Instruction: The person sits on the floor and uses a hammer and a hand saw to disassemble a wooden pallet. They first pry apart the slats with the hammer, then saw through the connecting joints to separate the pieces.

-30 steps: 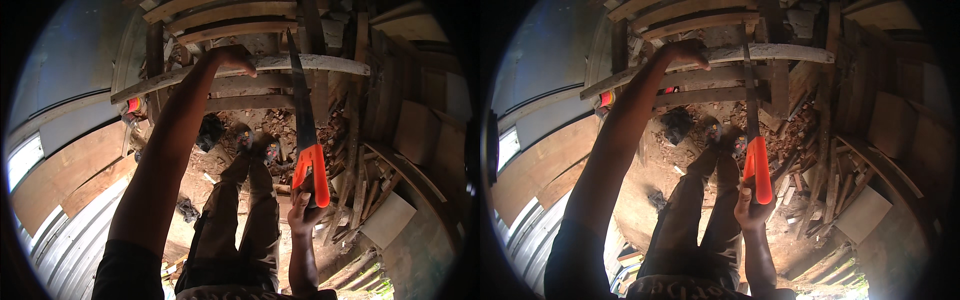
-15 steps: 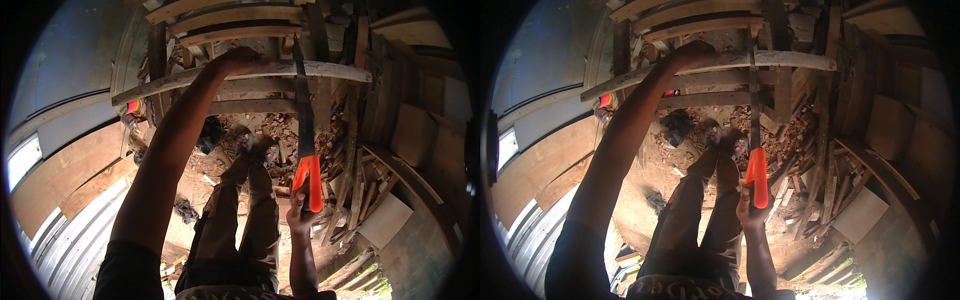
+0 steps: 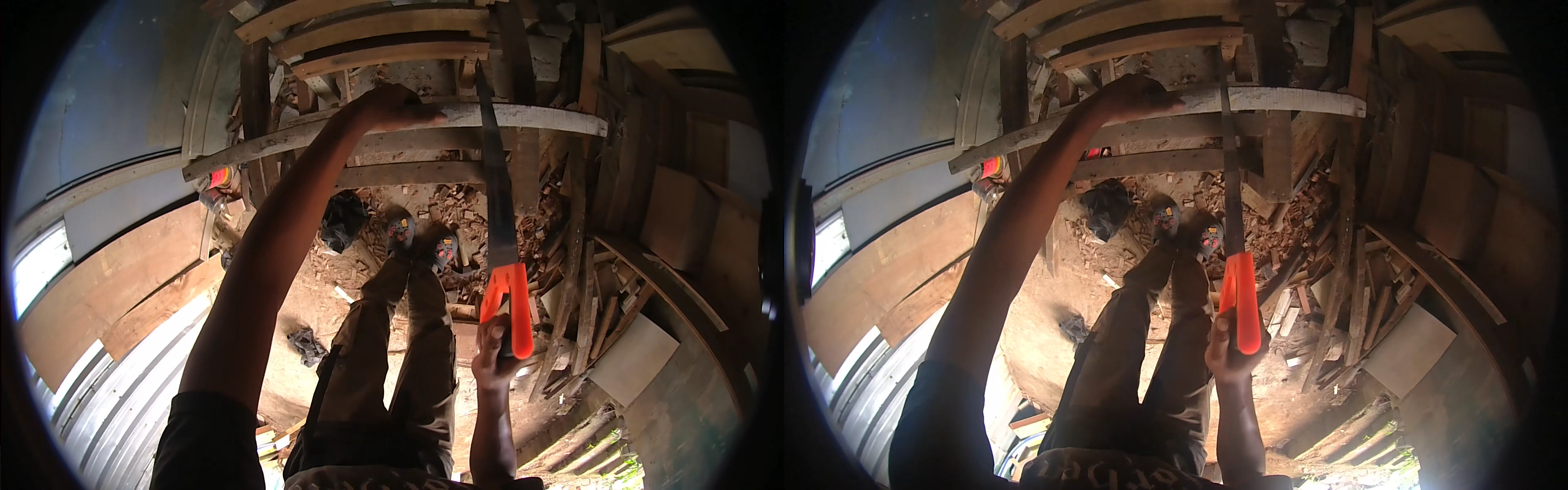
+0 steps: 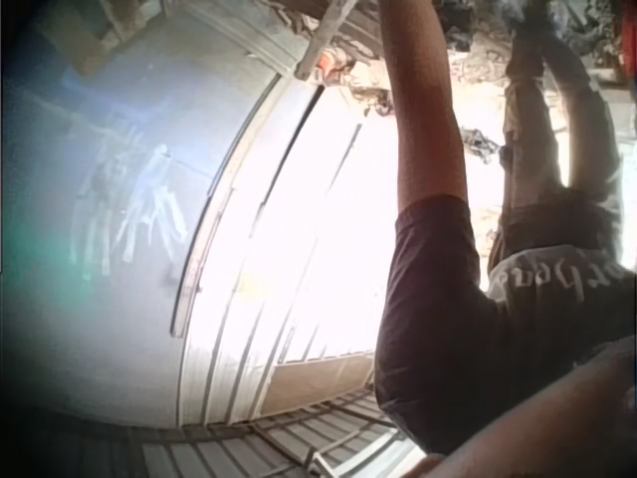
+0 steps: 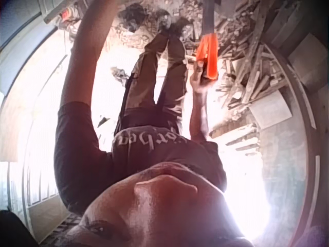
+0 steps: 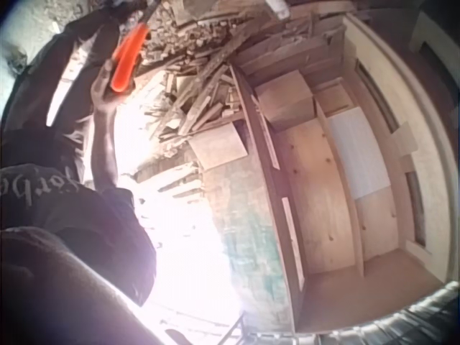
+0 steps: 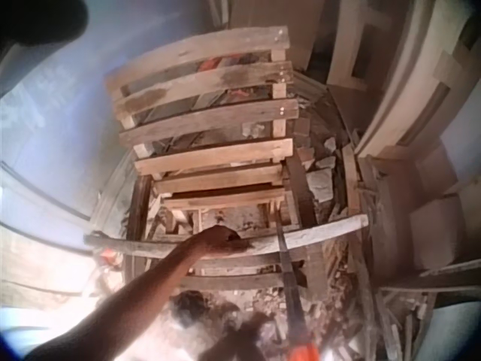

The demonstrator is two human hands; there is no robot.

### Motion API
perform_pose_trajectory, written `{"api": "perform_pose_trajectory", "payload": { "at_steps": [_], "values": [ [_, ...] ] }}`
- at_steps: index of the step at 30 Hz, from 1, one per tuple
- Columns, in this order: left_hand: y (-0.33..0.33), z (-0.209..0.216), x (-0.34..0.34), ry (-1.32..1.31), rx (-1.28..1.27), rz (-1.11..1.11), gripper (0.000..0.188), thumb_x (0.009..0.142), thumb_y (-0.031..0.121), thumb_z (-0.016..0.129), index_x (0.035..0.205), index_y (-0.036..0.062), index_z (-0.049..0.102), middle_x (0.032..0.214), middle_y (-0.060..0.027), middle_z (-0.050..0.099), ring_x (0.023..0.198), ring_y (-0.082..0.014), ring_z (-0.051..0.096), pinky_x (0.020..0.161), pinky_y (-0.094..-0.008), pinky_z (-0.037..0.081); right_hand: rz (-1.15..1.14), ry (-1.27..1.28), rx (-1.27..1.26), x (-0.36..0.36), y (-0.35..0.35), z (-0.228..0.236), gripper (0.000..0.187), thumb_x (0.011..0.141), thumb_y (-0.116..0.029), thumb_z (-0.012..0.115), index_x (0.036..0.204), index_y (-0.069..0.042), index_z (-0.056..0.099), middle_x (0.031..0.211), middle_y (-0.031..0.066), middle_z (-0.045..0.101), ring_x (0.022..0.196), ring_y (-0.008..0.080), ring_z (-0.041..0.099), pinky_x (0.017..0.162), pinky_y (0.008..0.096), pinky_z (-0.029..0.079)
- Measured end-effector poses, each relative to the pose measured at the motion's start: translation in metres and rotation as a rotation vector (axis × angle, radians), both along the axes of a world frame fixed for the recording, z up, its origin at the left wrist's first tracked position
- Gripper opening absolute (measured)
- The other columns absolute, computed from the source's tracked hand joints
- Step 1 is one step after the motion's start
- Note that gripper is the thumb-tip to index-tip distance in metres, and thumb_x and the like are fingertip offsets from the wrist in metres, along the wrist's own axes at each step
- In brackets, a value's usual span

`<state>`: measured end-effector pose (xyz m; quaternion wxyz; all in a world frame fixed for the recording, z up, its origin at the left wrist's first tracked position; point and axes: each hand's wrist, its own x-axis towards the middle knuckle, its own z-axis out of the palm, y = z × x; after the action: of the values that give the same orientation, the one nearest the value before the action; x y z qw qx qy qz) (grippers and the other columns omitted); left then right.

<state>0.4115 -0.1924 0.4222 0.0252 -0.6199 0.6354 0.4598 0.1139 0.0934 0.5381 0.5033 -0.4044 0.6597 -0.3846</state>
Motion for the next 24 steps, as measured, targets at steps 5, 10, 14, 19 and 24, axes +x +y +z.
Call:
{"api": "perform_pose_trajectory", "payload": {
  "at_steps": [5, 10, 14, 19, 24],
  "values": [
    [0.054, -0.002, -0.022, -0.117, -0.45, 0.013, 0.078, 0.071, 0.067, 0.073, 0.112, 0.002, 0.058, 0.094, -0.017, 0.066, 0.088, -0.031, 0.066, 0.08, -0.0429, 0.051, 0.114, 0.086, -0.003, -0.017, 0.027, 0.035, 0.034, 0.093, -0.032, 0.063, 0.082, -0.001, 0.052, 0.066, 0.0023, 0.052, 0.053, 0.0113, 0.05, 0.05, 0.0245, 0.037],
    [0.084, -0.023, -0.037, -0.419, -0.771, -0.095, 0.079, 0.071, 0.063, 0.075, 0.115, 0.0019, 0.053, 0.101, -0.0132, 0.058, 0.092, -0.0278, 0.059, 0.082, -0.0421, 0.046, 0.23, 0.243, 0.023, -0.025, 0.027, 0.046, 0.026, 0.088, -0.026, 0.067, 0.081, -0.003, 0.059, 0.064, 0.0087, 0.057, 0.054, 0.0258, 0.062, 0.052, 0.0316, 0.048],
    [0.08, -0.015, -0.021, -0.152, -0.802, -0.112, 0.063, 0.082, 0.055, 0.067, 0.113, 0.0007, 0.056, 0.104, -0.0165, 0.062, 0.093, -0.0302, 0.061, 0.084, -0.0448, 0.046, 0.247, 0.246, 0.043, -0.012, 0.012, 0.048, 0.023, 0.086, -0.023, 0.07, 0.083, -0.003, 0.06, 0.066, 0.01, 0.058, 0.056, 0.0293, 0.063, 0.054, 0.0327, 0.05],
    [0.063, -0.028, -0.004, -0.295, -0.791, 0.236, 0.04, 0.099, 0.032, 0.046, 0.087, 0.0007, 0.067, 0.079, -0.018, 0.068, 0.081, -0.0363, 0.066, 0.083, -0.0505, 0.049, 0.294, 0.317, 0.084, 0.016, -0.013, 0.07, 0.026, 0.086, -0.025, 0.072, 0.084, -0.003, 0.059, 0.065, 0.0119, 0.06, 0.057, 0.0323, 0.065, 0.051, 0.035, 0.05],
    [0.049, -0.027, -0.014, -0.495, -0.409, 0.51, 0.056, 0.102, 0.043, 0.031, 0.079, 0.0084, 0.068, 0.071, -0.0153, 0.068, 0.069, -0.038, 0.067, 0.073, -0.0499, 0.054, 0.328, 0.383, 0.097, 0.026, -0.016, 0.082, 0.02, 0.085, -0.019, 0.071, 0.086, -0.003, 0.059, 0.063, 0.011, 0.058, 0.055, 0.032, 0.064, 0.05, 0.0347, 0.049]
  ]
}}
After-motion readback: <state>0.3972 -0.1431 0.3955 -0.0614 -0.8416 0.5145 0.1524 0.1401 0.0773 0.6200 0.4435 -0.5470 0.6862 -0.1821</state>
